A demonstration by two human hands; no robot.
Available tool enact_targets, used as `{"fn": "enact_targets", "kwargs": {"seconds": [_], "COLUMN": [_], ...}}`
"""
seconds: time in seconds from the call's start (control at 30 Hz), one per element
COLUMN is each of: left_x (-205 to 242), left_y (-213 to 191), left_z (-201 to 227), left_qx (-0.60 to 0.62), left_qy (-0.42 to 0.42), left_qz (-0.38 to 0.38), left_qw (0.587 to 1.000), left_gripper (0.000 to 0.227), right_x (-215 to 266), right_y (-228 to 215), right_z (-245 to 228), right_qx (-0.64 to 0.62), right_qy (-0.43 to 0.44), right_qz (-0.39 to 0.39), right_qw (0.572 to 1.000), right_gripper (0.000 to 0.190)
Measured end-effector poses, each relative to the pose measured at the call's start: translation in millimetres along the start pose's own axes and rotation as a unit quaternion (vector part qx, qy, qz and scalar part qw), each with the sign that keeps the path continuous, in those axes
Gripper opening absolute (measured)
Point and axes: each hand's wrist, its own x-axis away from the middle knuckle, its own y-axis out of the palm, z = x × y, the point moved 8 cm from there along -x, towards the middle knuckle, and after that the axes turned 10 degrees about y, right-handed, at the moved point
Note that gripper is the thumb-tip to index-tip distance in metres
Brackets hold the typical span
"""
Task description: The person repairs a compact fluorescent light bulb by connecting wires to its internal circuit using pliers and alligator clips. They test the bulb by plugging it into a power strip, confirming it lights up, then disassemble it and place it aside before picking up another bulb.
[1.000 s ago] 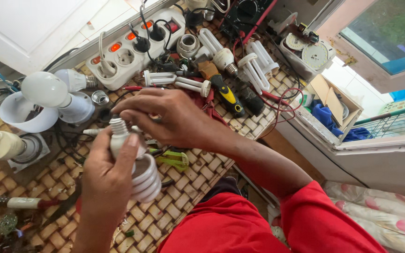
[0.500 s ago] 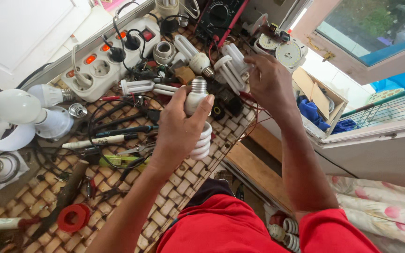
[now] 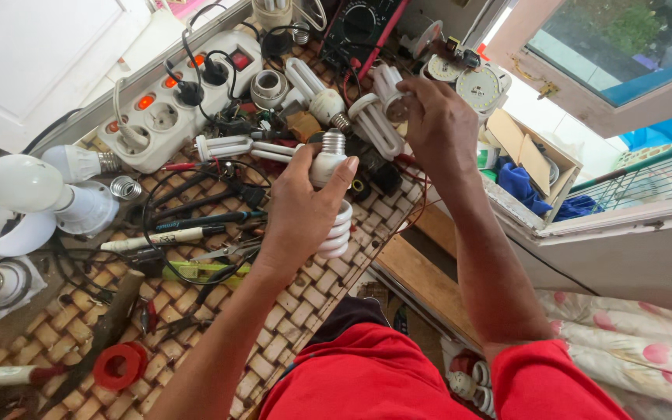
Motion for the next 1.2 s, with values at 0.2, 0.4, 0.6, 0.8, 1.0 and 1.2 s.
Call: {"fn": "enact_targets", "kwargs": {"seconds": [0.2, 0.4, 0.6, 0.8, 1.0, 1.2], "left_x": [10, 17, 18, 12, 5, -1], "left_y": [-38, -69, -82, -88, -85, -82], "left_z": [13, 2, -6, -25, -29, -36], "left_qx": [-0.072, -0.121, -0.155, -0.186, -0.229, -0.312], "left_qy": [0.033, 0.001, -0.033, -0.038, -0.034, 0.036], "left_qz": [0.022, 0.05, 0.072, 0.11, 0.101, 0.095], "left_qw": [0.997, 0.991, 0.985, 0.976, 0.968, 0.944], "left_gripper": [0.028, 0.035, 0.041, 0.065, 0.067, 0.06], "right_x": [-2, -3, -7, -6, 3, 6], "right_y": [-7, -19, -8, 10, 14, 20], "right_z": [0, -9, 3, 23, 11, 1], "right_qx": [-0.036, -0.213, -0.232, -0.331, -0.457, -0.444], "right_qy": [-0.008, 0.062, 0.095, 0.188, 0.252, 0.257], "right_qz": [0.053, 0.038, 0.021, -0.031, -0.093, -0.133], "right_qw": [0.998, 0.974, 0.968, 0.924, 0.848, 0.848], "right_gripper": [0.02, 0.012, 0.016, 0.012, 0.014, 0.019]}}
